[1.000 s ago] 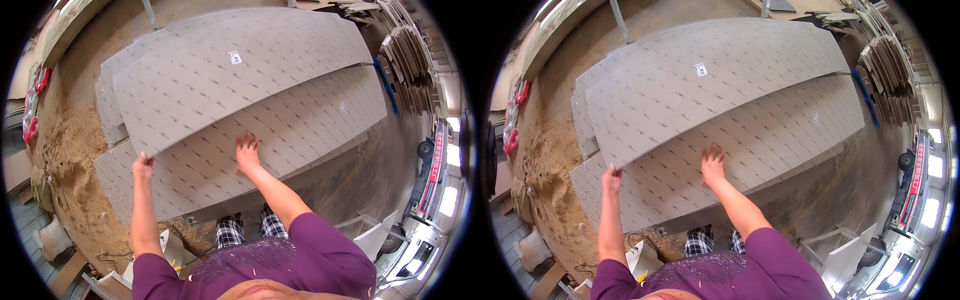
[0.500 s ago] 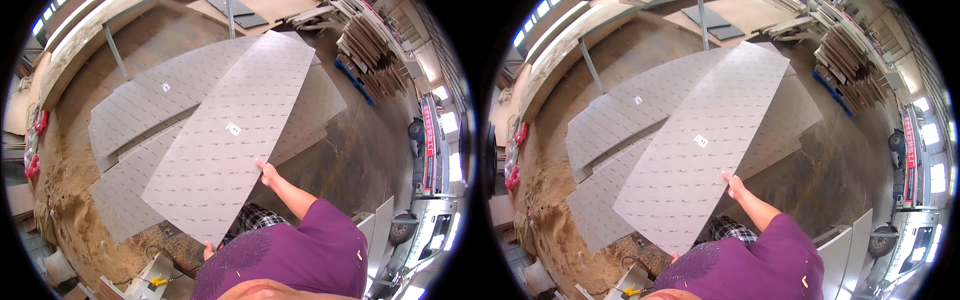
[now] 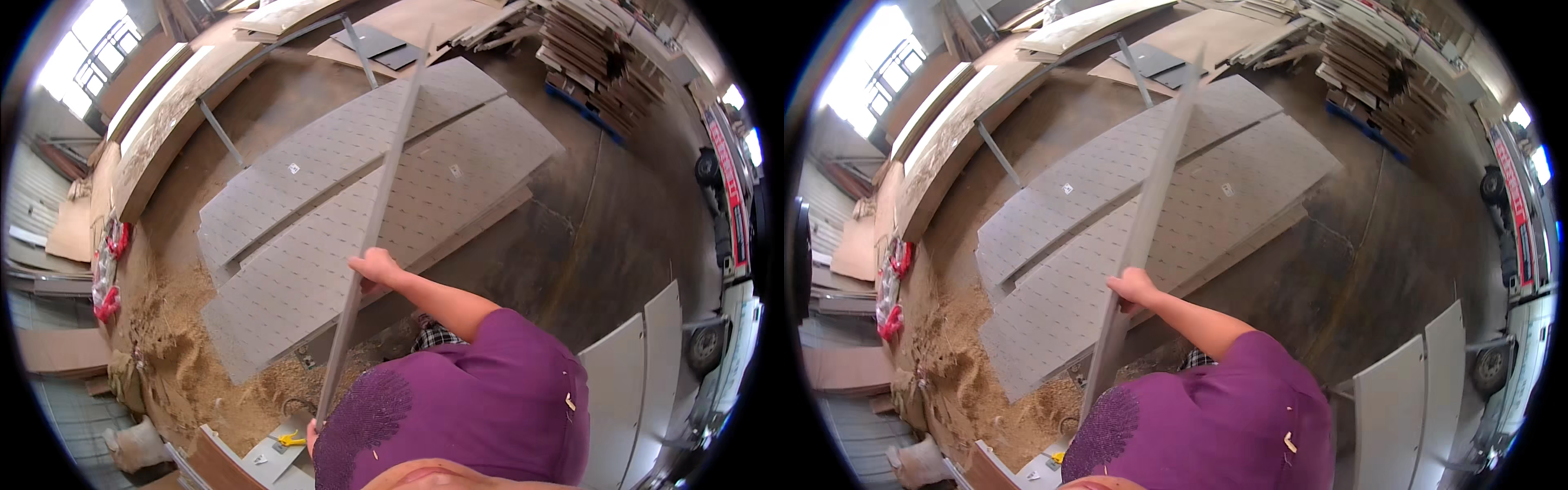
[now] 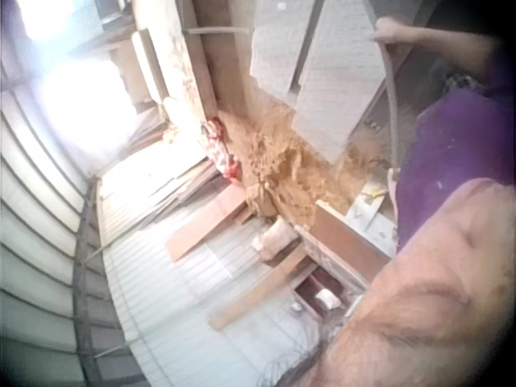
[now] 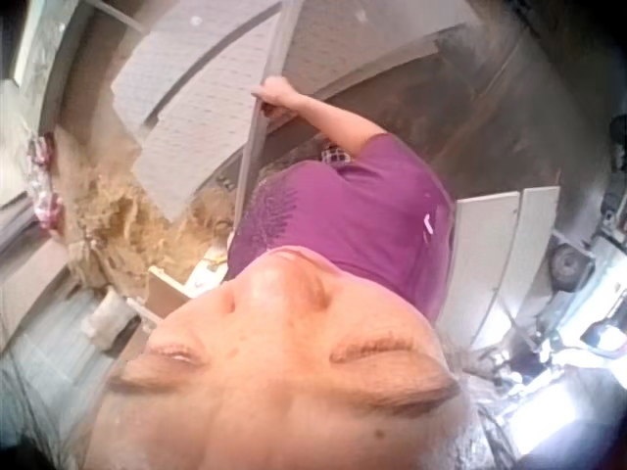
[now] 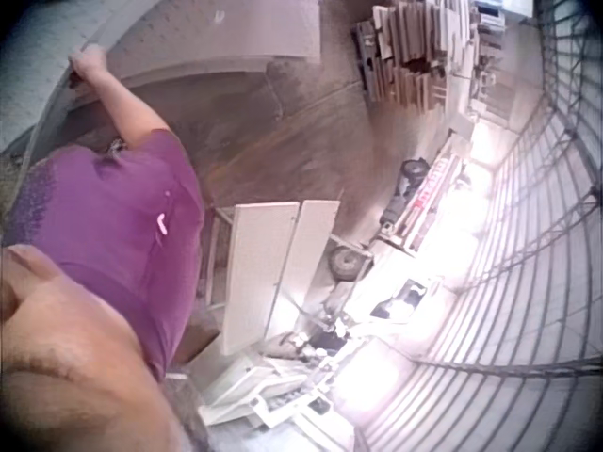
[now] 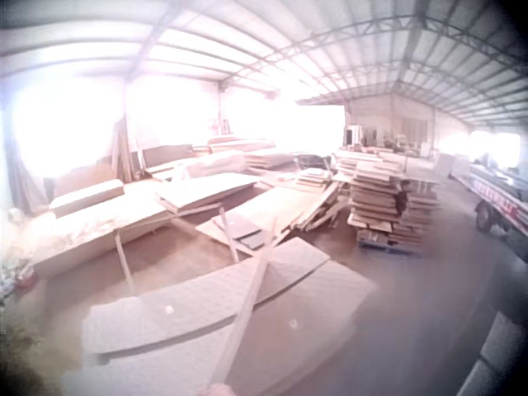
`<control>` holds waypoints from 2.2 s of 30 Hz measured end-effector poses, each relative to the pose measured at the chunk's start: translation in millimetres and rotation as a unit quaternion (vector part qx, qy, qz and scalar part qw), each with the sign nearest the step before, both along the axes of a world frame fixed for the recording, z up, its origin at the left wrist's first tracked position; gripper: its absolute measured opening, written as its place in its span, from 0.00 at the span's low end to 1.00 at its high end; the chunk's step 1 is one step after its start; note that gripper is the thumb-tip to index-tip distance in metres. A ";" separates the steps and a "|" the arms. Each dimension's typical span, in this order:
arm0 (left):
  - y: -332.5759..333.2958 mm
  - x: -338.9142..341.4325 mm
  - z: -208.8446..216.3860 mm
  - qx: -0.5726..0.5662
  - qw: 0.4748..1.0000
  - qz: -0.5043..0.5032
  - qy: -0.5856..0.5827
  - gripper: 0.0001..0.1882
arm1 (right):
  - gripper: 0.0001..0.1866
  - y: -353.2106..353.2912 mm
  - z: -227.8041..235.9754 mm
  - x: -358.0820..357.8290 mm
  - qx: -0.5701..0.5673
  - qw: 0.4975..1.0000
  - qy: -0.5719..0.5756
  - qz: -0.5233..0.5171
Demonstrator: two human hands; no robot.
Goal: The person picks up wood boards, places them onto a machine, and uses an air blower tool to clear sawdust while the machine drills holes into the boards.
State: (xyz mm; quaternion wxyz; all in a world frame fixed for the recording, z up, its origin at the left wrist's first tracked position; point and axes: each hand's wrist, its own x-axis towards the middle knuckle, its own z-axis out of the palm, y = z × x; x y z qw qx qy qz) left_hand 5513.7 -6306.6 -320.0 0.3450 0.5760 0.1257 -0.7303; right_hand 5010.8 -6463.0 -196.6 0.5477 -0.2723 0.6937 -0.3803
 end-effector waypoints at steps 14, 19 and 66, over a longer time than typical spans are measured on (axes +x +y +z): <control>-138.1 -162.8 138.4 -0.353 0.289 -0.545 -0.704 0.26 | 0.24 -69.3 15.3 43.6 -0.029 0.993 0.109 0.023; -156.7 -149.0 115.5 -0.392 0.204 -0.544 -0.713 0.28 | 0.36 -50.5 -76.4 27.1 -0.069 0.989 -0.127 -0.009; 545.7 110.0 245.9 0.293 0.489 0.039 -0.821 0.25 | 0.30 89.3 -157.8 497.1 0.243 0.873 -0.372 0.199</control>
